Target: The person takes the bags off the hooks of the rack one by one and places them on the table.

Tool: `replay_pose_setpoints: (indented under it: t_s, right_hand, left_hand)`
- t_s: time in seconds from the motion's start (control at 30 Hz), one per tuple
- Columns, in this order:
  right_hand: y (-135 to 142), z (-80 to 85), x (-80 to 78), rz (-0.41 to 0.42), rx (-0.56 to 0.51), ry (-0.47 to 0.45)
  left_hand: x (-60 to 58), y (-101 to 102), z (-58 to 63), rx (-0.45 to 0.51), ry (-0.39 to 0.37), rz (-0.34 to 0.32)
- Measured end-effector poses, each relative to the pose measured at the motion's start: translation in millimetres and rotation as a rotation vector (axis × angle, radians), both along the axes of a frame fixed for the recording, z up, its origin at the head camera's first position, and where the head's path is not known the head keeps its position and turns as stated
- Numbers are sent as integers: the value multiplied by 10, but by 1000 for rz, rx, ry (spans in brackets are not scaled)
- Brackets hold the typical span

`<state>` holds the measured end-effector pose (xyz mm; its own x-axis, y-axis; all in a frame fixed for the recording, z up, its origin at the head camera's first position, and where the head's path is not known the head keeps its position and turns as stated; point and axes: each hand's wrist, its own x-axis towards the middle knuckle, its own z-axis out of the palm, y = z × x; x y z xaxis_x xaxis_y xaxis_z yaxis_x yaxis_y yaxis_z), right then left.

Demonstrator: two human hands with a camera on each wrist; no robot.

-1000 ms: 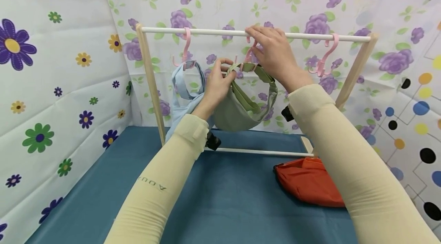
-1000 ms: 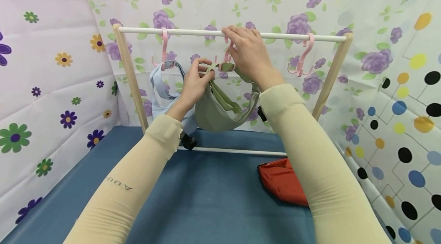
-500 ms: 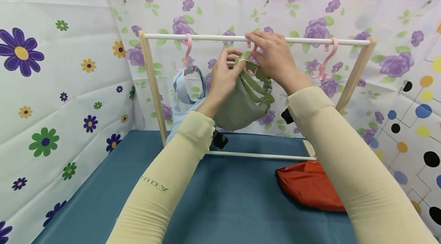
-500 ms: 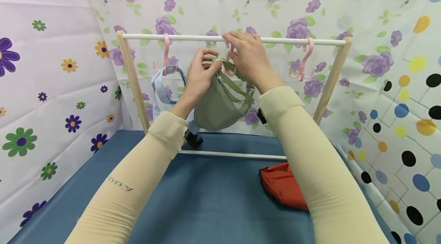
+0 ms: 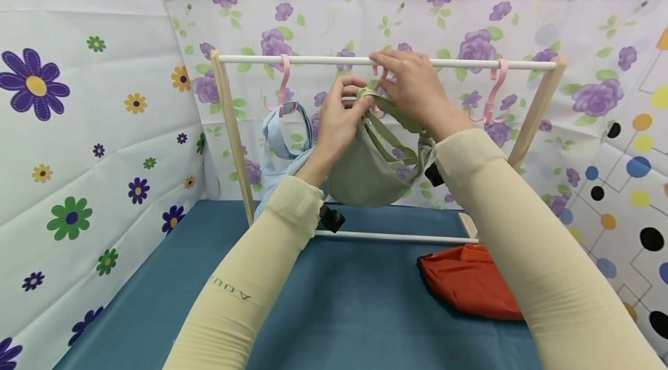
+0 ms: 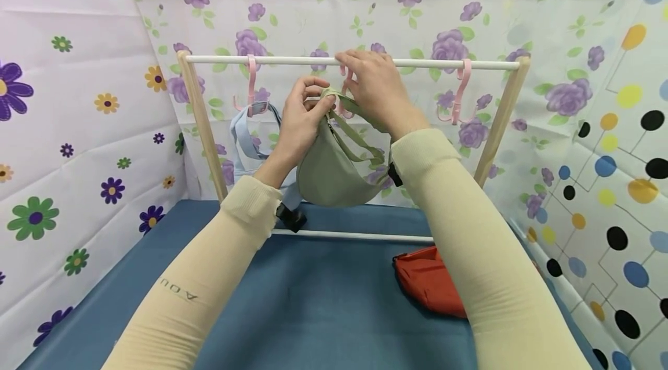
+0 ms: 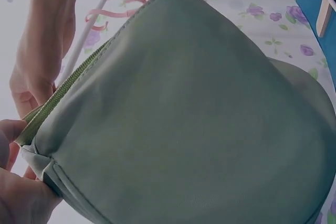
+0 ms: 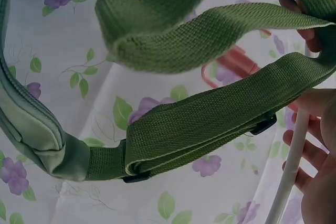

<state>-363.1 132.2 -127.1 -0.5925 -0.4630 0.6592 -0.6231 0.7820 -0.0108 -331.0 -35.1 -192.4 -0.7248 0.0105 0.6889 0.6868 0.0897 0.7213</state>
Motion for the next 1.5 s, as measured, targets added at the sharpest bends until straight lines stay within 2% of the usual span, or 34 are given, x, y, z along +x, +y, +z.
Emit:
replay_pose_setpoints:
  t_s: [0.17, 0.27, 0.4, 0.6, 0.77, 0.93, 1.03, 1.1, 1.23, 1.3, 1.4, 1.5]
  right_hand:
    - [1, -5, 28, 8, 38, -13]
    - [16, 4, 58, 20, 52, -29]
    - [86, -27, 112, 45, -2, -54]
    - [304, -198, 230, 121, -156, 31]
    - [429, -343, 312, 149, -182, 57]
    - [511, -507, 362, 167, -220, 48]
    - [623, -712, 392, 174, -273, -42]
    - [725, -879, 422, 183, -320, -173]
    - [941, -1201, 415, 253, -445, -486]
    - [1009, -1343, 401, 292, -502, -602]
    - [1052, -1539, 400, 325, -548, -682]
    - [1053, -1687, 429, 342, -589, -718]
  left_hand:
    - [53, -74, -50, 32, 3, -54]
    - [81, -115, -81, 36, 7, -58]
    - [122, -163, -141, 53, -5, -64]
    - [169, -242, -257, 107, -20, -105]
    - [159, -299, -331, 161, -27, -131]
    - [174, -327, -370, 177, -29, -145]
    - [188, -322, -388, 173, -28, -148]
    - [197, -320, -402, 174, -28, -152]
    - [222, -321, -449, 181, -39, -164]
    - [243, -336, -479, 187, -53, -172]
    - [293, -365, -524, 194, -74, -185]
    - [330, -387, -569, 209, -91, -196]
